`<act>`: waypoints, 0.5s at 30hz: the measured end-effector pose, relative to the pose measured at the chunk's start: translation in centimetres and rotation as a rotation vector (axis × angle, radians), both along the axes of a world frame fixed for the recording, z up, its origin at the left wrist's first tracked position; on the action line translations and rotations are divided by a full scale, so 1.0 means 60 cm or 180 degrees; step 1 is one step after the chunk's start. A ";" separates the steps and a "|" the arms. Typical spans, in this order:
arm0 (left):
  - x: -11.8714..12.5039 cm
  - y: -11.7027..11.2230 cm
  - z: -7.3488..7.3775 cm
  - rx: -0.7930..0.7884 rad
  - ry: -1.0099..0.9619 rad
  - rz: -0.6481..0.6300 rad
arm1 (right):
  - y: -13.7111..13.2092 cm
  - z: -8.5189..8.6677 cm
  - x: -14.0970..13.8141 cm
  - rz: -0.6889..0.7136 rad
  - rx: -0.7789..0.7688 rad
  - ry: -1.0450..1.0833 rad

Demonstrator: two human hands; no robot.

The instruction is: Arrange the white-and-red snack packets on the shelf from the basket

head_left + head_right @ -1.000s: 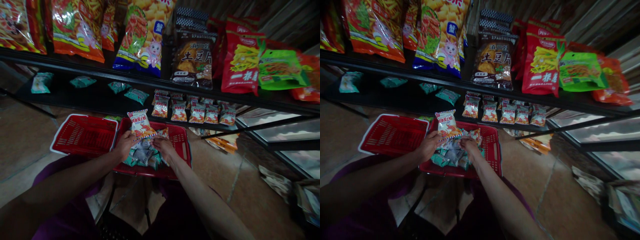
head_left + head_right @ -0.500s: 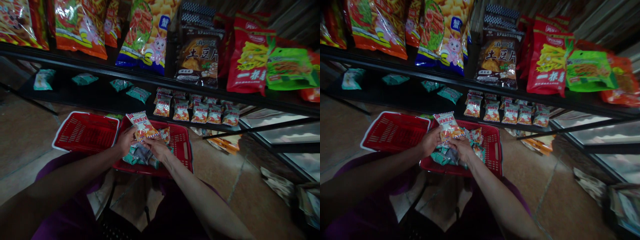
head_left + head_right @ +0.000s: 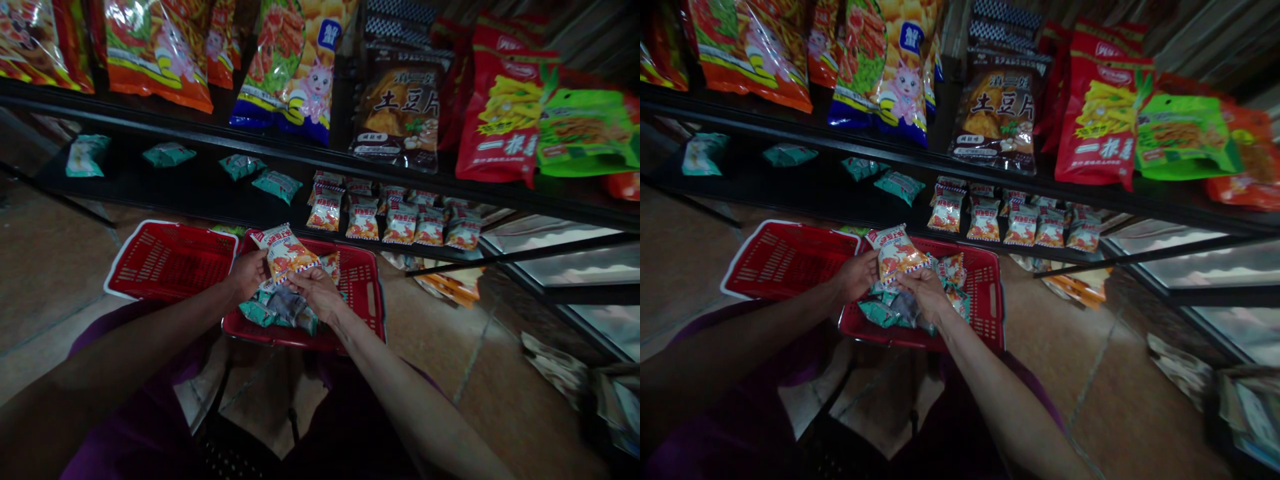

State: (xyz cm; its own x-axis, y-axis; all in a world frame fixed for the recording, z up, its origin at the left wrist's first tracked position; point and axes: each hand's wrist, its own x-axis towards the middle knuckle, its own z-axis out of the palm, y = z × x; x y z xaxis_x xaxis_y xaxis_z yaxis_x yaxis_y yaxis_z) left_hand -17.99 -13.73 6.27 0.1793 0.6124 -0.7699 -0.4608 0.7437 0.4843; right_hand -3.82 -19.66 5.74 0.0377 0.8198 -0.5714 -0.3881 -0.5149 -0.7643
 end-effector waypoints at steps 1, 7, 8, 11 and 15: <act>-0.003 0.003 0.000 0.0076 0.0013 0.0018 | -0.001 -0.001 0.001 0.0007 -0.0010 -0.0078; -0.023 0.030 0.011 0.0451 -0.0123 0.0343 | -0.009 -0.004 0.016 0.0019 -0.0138 -0.0514; -0.024 0.033 0.013 0.0436 -0.0092 0.0305 | -0.011 -0.005 0.018 0.0009 -0.0141 -0.0561; -0.025 0.041 0.012 0.0456 0.0078 0.0151 | -0.015 -0.009 0.023 0.0046 -0.0159 -0.0723; -0.025 0.047 0.004 0.0571 0.0307 0.0157 | -0.017 -0.012 0.025 0.0220 -0.0226 -0.0756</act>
